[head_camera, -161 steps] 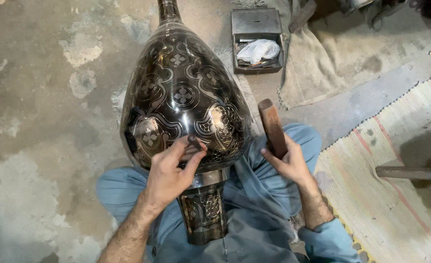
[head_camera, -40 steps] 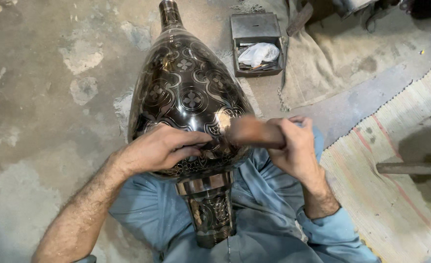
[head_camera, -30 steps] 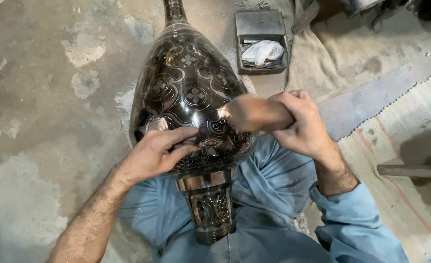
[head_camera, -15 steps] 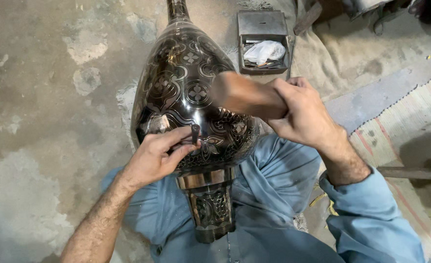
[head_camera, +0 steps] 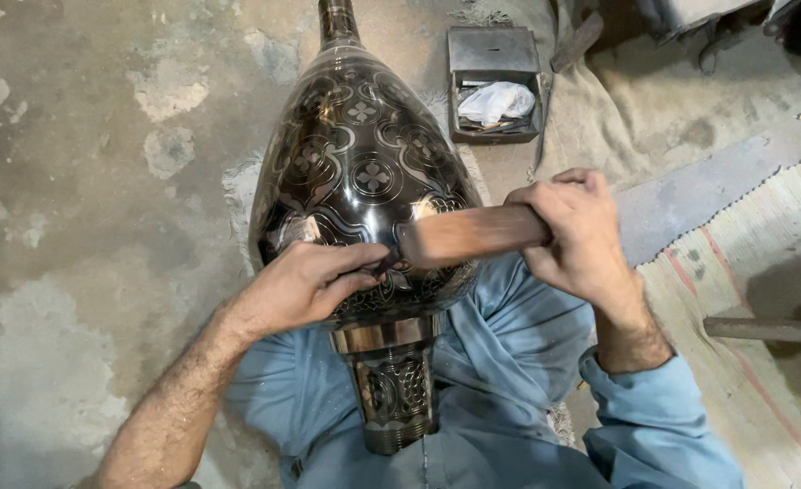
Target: The person sits on the floor with a large engraved brass vessel between their legs. They hold a small chisel against the vessel's surface and strike it with a wooden mallet, carving decorative patterns and repositioning the chisel across different areas of the vessel.
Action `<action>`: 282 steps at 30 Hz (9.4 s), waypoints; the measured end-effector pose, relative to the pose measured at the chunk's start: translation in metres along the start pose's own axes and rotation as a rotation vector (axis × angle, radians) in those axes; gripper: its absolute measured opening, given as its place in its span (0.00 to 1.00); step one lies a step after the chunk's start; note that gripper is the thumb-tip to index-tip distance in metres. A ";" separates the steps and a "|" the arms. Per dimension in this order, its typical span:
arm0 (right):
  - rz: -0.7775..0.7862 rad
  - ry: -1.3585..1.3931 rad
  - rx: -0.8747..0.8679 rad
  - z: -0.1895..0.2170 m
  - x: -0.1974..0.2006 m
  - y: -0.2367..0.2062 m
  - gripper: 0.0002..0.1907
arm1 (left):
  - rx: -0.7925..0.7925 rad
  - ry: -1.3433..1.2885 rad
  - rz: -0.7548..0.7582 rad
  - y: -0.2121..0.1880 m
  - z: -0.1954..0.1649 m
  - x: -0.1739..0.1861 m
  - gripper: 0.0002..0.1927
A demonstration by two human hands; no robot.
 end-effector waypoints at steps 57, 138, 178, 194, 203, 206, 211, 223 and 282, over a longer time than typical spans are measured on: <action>0.025 0.087 0.016 -0.002 0.001 0.010 0.26 | 0.024 0.019 -0.077 0.014 -0.016 -0.006 0.20; -0.535 0.665 -0.277 0.020 -0.056 -0.082 0.17 | -0.167 0.079 0.472 0.041 -0.021 0.001 0.25; -0.575 0.417 -0.207 0.041 -0.054 -0.074 0.19 | -0.223 0.100 0.639 0.048 -0.030 0.003 0.30; -0.609 0.131 -0.105 0.058 -0.053 -0.072 0.18 | -0.179 0.231 0.749 0.052 -0.041 -0.002 0.30; -0.516 1.009 -0.566 0.034 -0.070 -0.077 0.14 | -0.338 -0.052 0.256 0.037 -0.016 0.021 0.23; -0.594 0.812 -0.704 0.027 -0.072 -0.094 0.13 | -0.091 -0.264 -0.021 0.014 0.011 0.038 0.19; -0.308 0.894 -0.780 0.014 -0.086 -0.091 0.12 | 0.103 -0.678 -0.209 -0.010 0.031 0.023 0.20; -0.078 0.967 -0.595 0.033 -0.078 -0.061 0.16 | -0.050 -0.063 0.237 0.054 -0.008 0.010 0.23; -0.609 0.474 -0.349 0.052 -0.057 -0.065 0.19 | -0.277 -0.033 0.881 0.096 -0.020 -0.004 0.26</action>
Point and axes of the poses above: each hand's wrist, its own y-axis towards the middle knuckle, its own x-axis out of the back of the hand, z = x × y, the point moved 4 cm from there along y, towards the middle knuckle, and after that the axes turned 1 degree about -y, right-handed, at the moved point
